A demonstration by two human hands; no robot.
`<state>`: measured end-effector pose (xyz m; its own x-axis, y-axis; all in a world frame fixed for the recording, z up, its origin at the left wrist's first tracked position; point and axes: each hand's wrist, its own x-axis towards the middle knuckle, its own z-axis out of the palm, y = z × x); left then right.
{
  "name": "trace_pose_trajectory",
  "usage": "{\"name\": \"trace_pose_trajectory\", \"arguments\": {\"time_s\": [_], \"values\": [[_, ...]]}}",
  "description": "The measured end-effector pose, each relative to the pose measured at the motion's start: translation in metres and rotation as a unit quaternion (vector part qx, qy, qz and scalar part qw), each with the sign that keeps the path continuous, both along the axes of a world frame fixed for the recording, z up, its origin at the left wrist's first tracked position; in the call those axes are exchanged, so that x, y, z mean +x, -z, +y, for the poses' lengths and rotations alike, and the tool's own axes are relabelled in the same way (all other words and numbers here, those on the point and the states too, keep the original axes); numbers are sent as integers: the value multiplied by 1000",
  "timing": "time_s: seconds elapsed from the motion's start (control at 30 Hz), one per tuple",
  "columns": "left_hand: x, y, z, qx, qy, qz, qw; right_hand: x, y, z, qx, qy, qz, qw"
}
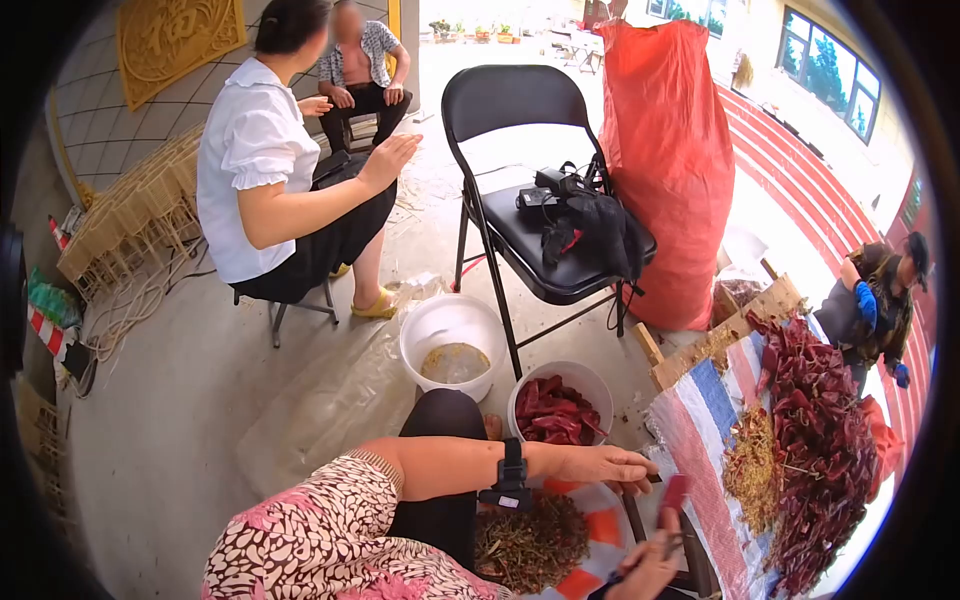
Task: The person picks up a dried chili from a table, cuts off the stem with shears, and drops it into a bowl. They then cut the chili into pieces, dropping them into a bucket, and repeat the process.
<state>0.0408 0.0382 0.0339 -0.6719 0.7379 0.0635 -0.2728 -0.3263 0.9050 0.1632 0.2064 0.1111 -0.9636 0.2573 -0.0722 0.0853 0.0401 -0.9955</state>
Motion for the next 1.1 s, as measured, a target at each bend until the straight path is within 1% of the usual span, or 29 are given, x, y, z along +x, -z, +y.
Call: {"name": "trace_pose_trajectory", "arguments": {"time_s": [0.03,0.1,0.13,0.23,0.27,0.33,0.37,0.43,0.47,0.53,0.57,0.6,0.63,0.67,0.7,0.73,0.77,0.8,0.83,0.87,0.9,0.93,0.97,1.0,1.03,1.07,1.1], "values": [[3,-3,-3,48,-11,-28,998,5,18,-9,23,-32,-15,999],[4,-1,-1,105,11,-58,993,0,59,-20,-96,-43,11,994],[4,2,0,133,24,-74,988,-3,77,-25,-113,-41,25,992],[6,0,-9,138,9,-104,985,-2,56,-63,-144,-20,6,989],[8,-2,-11,127,-21,-98,987,-5,65,-62,-125,-20,-5,992],[11,-10,-16,105,-82,-84,987,-8,66,-63,-94,10,-3,996],[10,-11,-19,70,-91,-53,992,-8,66,-62,-79,28,-5,996],[7,-11,-24,-1,-106,8,994,-19,66,-51,-99,53,49,992],[7,-7,-24,-39,-77,36,996,-23,66,-45,-108,67,74,989],[4,4,-19,-114,-10,91,989,-32,55,-49,-103,38,93,990],[5,16,-12,-103,-3,137,985,-36,52,-47,-101,26,103,989],[7,30,1,-91,8,186,978,-43,58,-33,-70,-12,43,996],[8,35,5,-80,10,234,969,-44,63,-36,-59,3,86,995],[6,40,7,-64,-9,235,970,-43,67,-41,-46,18,127,991],[9,28,1,-89,-3,227,970,-41,69,-42,-32,33,167,985],[14,6,-13,-114,5,216,970,-38,68,-40,-33,17,167,985],[17,-7,-17,-137,18,202,970,-35,67,-38,-49,19,149,987],[14,2,-13,-127,28,176,976,-34,66,-39,-65,29,129,989],[19,-7,-15,-126,24,168,977,-33,66,-37,-82,46,110,989],[22,-17,-19,-120,25,165,979,-35,72,-32,-100,19,123,987],[20,-11,-17,-118,36,139,983,-33,65,-33,-85,8,102,991],[20,-20,-19,-140,20,169,975,-31,54,-35,-13,1,93,996],[20,-24,-18,-108,19,163,981,-33,51,-34,-20,24,60,998],[15,-16,-16,-109,25,199,974,-29,38,-32,-13,22,-25,999],[10,-9,-11,-108,30,186,976,-33,41,-31,-21,24,7,999],[5,0,-6,-63,34,167,983,-37,44,-31,-14,23,63,998],[3,0,-7,-85,15,210,974,-37,40,-36,-23,44,81,995]]}}
